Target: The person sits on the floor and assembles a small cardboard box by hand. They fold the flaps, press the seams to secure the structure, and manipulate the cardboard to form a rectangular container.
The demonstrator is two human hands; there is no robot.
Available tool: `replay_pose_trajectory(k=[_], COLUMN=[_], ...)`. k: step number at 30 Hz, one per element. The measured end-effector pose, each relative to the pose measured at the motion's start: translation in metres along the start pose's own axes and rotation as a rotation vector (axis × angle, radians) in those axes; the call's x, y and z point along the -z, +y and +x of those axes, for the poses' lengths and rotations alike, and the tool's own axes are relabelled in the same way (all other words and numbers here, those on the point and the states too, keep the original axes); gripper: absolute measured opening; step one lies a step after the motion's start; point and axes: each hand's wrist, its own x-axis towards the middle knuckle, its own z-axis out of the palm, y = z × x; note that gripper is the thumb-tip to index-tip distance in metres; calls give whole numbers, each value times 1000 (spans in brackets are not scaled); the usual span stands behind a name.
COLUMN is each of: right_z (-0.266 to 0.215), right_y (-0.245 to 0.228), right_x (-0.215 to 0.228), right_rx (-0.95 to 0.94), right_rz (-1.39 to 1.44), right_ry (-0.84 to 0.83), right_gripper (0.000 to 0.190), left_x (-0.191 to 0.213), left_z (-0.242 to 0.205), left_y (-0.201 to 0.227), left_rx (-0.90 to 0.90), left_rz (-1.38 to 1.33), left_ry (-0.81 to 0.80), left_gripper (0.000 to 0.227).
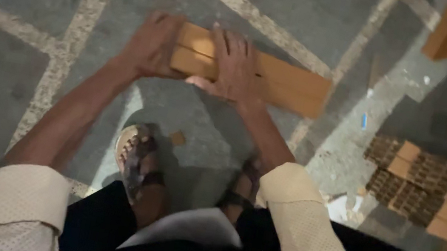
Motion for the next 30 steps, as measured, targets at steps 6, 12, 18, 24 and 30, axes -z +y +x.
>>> replay_pose_trajectory(k=[6,12,18,24,30], right_z=[-63,-68,-71,-79,-109], right_y=[67,83,86,78,26], right_x=[23,6,2,-7,-17], right_rx=[-271,-330,-366,-393,-594], right_rz=[-126,2,-24,-106,-121], right_ry=[193,304,308,367,306], right_gripper=[39,19,21,22,28], left_x=[6,5,-78,-96,-85], left_z=[1,10,53,55,6], left_y=[10,64,121,109,119], left_rx=[114,214,75,25,-125], left_rz=[-35,713,599,373,489], left_ry=[-142,-268,-211,-87,-240], left_gripper=[107,137,140,122,123])
